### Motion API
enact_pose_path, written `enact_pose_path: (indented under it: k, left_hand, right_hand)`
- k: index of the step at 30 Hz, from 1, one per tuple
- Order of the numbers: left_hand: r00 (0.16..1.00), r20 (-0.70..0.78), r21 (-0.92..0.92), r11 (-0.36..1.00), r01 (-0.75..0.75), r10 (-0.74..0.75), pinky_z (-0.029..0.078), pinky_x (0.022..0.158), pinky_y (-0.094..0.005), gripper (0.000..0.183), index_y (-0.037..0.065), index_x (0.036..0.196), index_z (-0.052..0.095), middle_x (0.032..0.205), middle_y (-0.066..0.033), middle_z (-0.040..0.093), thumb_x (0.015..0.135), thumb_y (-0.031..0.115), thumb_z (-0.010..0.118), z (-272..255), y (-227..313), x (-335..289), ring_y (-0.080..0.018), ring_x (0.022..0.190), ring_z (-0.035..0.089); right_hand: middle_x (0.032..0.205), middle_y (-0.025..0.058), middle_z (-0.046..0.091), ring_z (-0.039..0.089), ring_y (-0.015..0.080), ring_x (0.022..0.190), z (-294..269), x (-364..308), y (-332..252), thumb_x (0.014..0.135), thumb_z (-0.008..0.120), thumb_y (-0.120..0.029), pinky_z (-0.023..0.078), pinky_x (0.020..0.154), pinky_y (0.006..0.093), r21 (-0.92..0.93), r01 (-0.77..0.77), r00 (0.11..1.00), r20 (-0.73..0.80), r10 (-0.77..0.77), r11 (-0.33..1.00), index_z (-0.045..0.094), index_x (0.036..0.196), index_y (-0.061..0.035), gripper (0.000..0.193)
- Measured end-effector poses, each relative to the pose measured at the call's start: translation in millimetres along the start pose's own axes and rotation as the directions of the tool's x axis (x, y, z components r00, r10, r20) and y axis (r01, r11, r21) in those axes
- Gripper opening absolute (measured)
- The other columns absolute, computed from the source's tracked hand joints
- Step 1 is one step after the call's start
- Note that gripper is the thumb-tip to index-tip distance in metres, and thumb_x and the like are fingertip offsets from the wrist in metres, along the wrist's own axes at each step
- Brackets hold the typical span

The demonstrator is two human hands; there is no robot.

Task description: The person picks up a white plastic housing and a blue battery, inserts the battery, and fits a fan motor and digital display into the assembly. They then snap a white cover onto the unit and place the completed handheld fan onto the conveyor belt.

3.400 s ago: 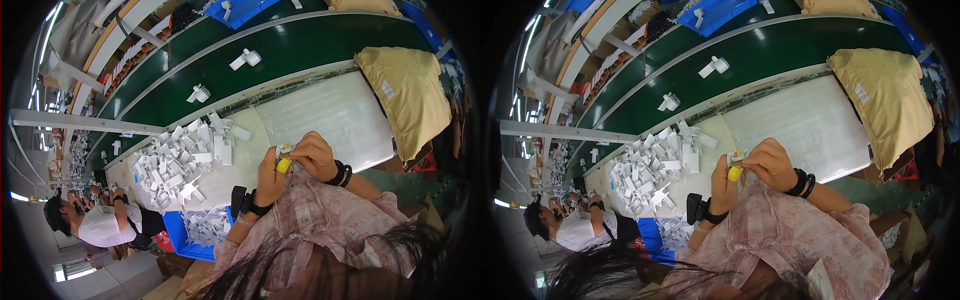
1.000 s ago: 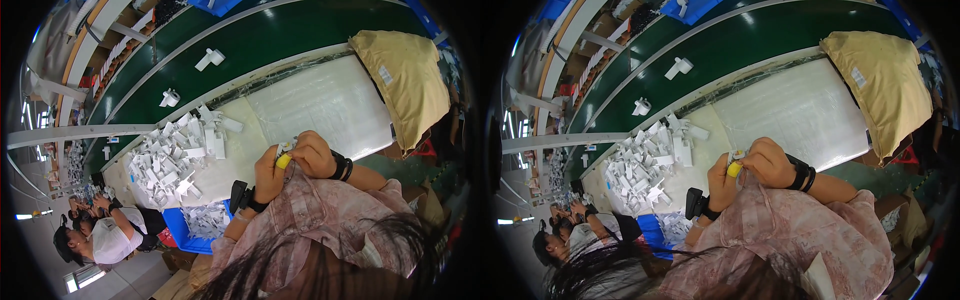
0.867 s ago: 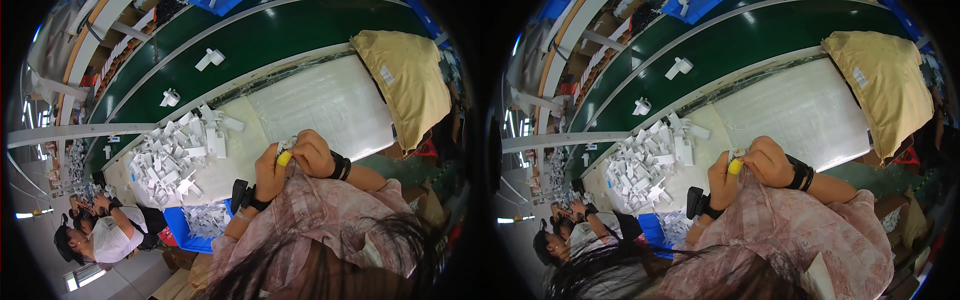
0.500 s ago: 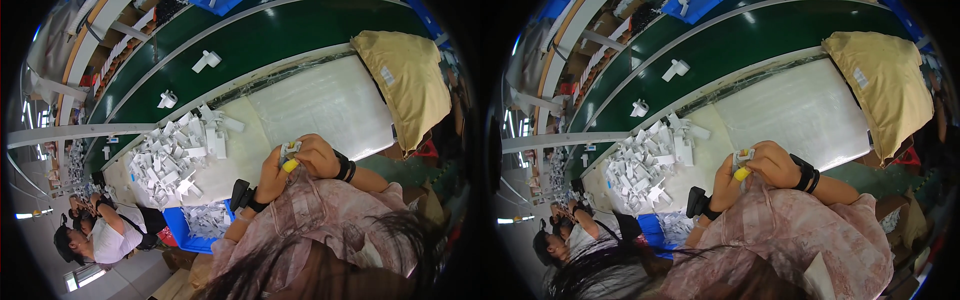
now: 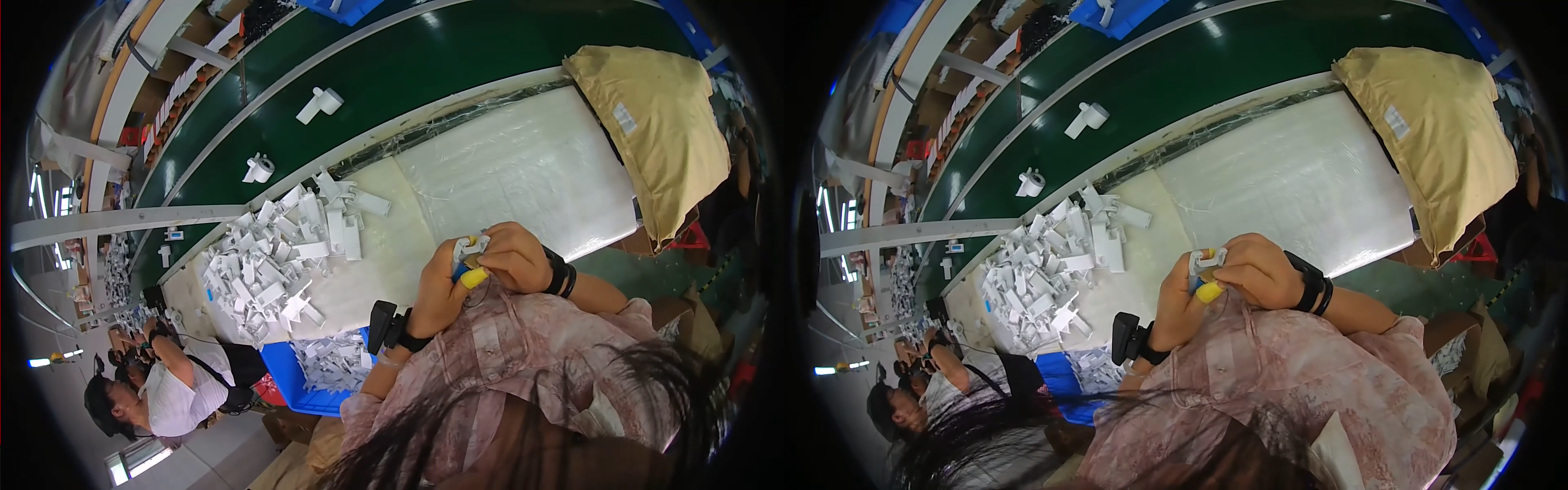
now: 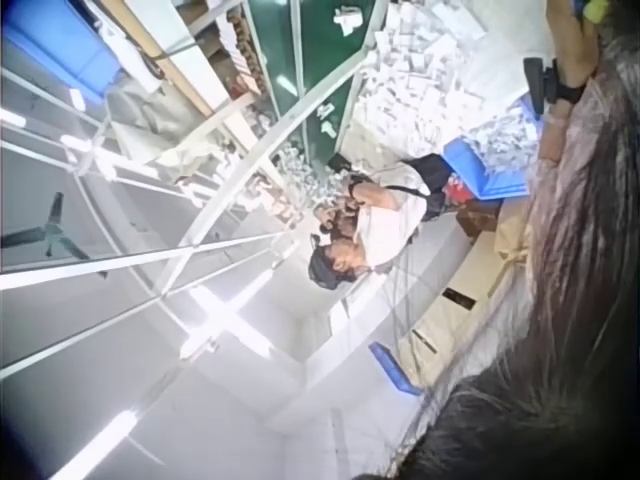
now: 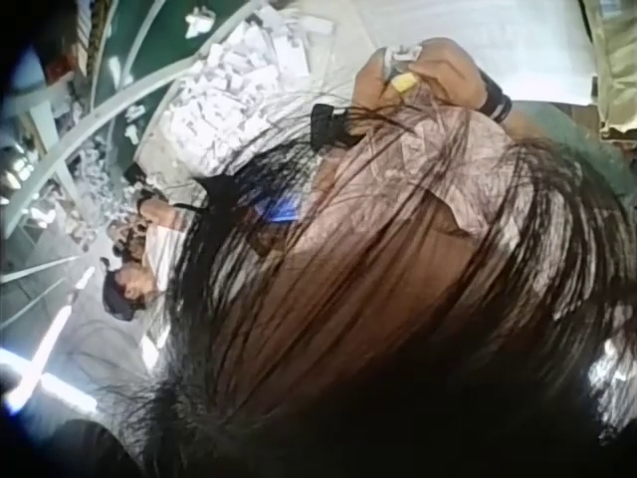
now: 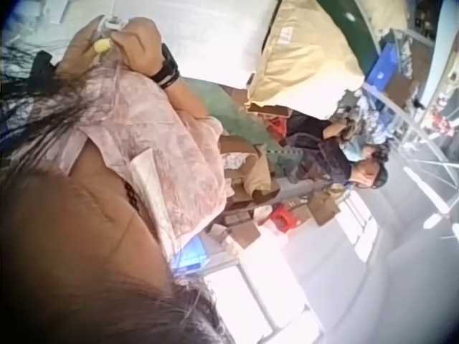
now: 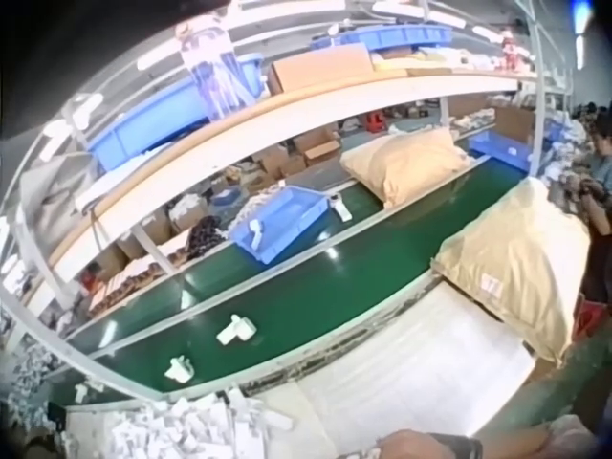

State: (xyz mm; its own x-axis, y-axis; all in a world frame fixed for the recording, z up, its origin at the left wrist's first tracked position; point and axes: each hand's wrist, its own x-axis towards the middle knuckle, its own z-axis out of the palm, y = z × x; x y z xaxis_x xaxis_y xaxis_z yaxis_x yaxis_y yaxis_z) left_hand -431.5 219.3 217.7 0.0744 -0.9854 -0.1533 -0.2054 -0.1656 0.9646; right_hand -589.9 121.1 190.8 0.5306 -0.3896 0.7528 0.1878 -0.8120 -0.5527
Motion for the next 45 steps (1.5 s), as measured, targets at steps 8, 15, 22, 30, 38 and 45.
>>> enact_pose_path:
  k: [8, 15, 22, 30, 38, 45]
  left_hand:
    - [1.000, 0.009, 0.052, 0.999, 0.004, -0.005, 0.047, 0.078, -0.0378, 0.042, 0.000, 0.119, 0.048, 0.101, -0.0223, 0.058, 0.084, 0.013, 0.066, -3, 5, -1, -0.0392, 0.092, 0.058]
    - [1.000, 0.009, 0.077, 0.997, -0.014, 0.014, 0.047, 0.078, -0.0382, 0.040, -0.001, 0.118, 0.048, 0.101, -0.0227, 0.058, 0.085, 0.014, 0.066, -2, 3, -1, -0.0403, 0.092, 0.058]
    - [1.000, 0.019, 0.071, 0.997, 0.017, -0.019, 0.047, 0.078, -0.0365, 0.038, 0.000, 0.117, 0.049, 0.101, -0.0203, 0.059, 0.085, 0.014, 0.065, 0, 10, -1, -0.0360, 0.091, 0.060]
    - [0.996, 0.053, -0.005, 0.998, -0.068, 0.068, 0.046, 0.081, -0.0365, 0.035, -0.001, 0.119, 0.048, 0.103, -0.0190, 0.058, 0.089, 0.011, 0.058, -2, 13, -3, -0.0345, 0.094, 0.059]
    - [0.998, 0.022, 0.061, 0.996, -0.062, 0.061, 0.045, 0.084, -0.0372, 0.032, -0.001, 0.121, 0.047, 0.107, -0.0209, 0.055, 0.091, 0.009, 0.053, 0, 9, -2, -0.0375, 0.098, 0.056]
    - [0.974, -0.084, 0.141, 0.970, -0.199, 0.212, 0.046, 0.070, -0.0287, 0.023, 0.000, 0.114, 0.051, 0.089, -0.0120, 0.058, 0.091, 0.007, 0.051, 6, 6, 2, -0.0194, 0.076, 0.057]
  right_hand:
    - [0.083, 0.0074, 0.060, 0.060, 0.0228, 0.074, -1, 4, -5, 0.074, 0.067, 0.007, 0.052, 0.076, 0.0401, -0.017, 0.001, 1.000, -0.014, -0.001, 1.000, 0.062, 0.093, -0.0025, 0.022]
    - [0.082, 0.0065, 0.059, 0.059, 0.0222, 0.073, 0, 2, -4, 0.074, 0.065, 0.007, 0.052, 0.076, 0.0396, -0.038, -0.004, 1.000, -0.015, 0.004, 0.999, 0.062, 0.093, -0.0027, 0.021]
    - [0.082, 0.0096, 0.059, 0.060, 0.0253, 0.072, -1, 0, -3, 0.070, 0.068, 0.003, 0.053, 0.075, 0.0411, -0.048, 0.005, 1.000, -0.005, -0.005, 0.999, 0.062, 0.092, 0.0000, 0.022]
    - [0.081, 0.0094, 0.059, 0.059, 0.0257, 0.072, -1, 1, -3, 0.071, 0.067, 0.005, 0.053, 0.074, 0.0407, -0.018, -0.012, 1.000, -0.010, 0.012, 1.000, 0.062, 0.091, -0.0004, 0.022]
    - [0.081, 0.0094, 0.058, 0.059, 0.0260, 0.072, -2, 2, -3, 0.072, 0.066, 0.005, 0.052, 0.074, 0.0406, -0.032, -0.018, 1.000, -0.005, 0.018, 0.999, 0.061, 0.090, -0.0001, 0.020]
    - [0.081, 0.0093, 0.058, 0.059, 0.0253, 0.072, -4, 2, 0, 0.073, 0.066, 0.004, 0.052, 0.075, 0.0416, -0.033, -0.019, 1.000, 0.011, 0.020, 0.999, 0.062, 0.091, -0.0001, 0.019]
